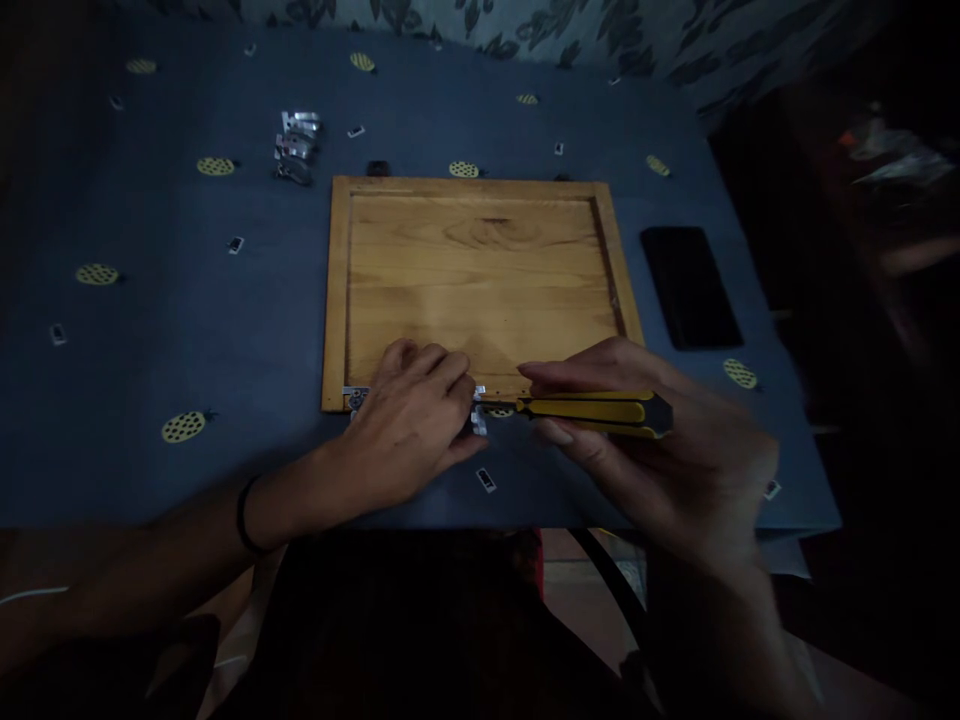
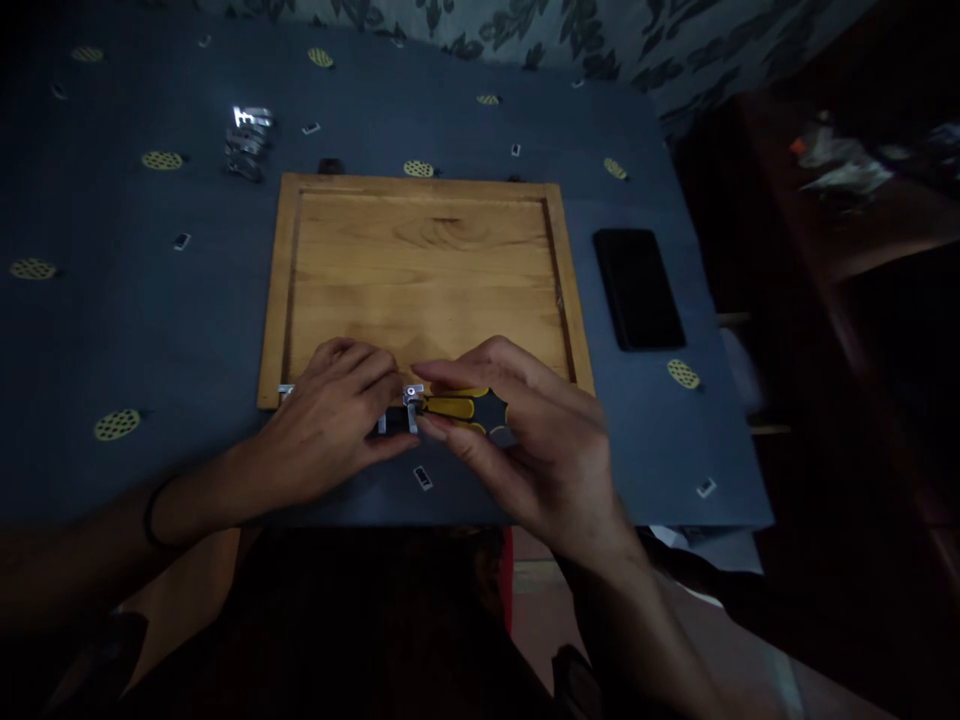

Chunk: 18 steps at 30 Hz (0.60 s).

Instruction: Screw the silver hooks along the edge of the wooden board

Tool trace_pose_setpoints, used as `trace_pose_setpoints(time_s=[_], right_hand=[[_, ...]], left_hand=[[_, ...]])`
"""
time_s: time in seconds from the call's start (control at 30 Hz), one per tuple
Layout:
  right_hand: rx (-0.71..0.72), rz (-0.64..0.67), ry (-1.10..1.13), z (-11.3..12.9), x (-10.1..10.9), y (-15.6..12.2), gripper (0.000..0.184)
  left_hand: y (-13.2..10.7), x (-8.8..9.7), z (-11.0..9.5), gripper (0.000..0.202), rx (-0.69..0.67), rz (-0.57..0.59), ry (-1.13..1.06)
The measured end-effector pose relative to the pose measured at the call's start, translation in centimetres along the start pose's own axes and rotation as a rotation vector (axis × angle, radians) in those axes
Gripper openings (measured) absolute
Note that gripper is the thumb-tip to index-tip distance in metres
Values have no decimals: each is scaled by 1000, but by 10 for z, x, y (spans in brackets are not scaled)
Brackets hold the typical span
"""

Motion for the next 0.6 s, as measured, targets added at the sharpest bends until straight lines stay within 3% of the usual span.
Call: trace_pose_setpoints(time_s=[0.6], right_hand=[[29,57,-4,2,1,2,34]], left_hand=[[0,2,0,37,18,39,-14]])
Point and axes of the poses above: each hand's wrist, its own y-axis towards the middle knuckle, its own x-axis out of the back of the hand, z = x × y, the point moved 1 cm from there along y, towards the middle knuckle, and after that the axes turned 6 degrees about -x, right-handed, at the moved point
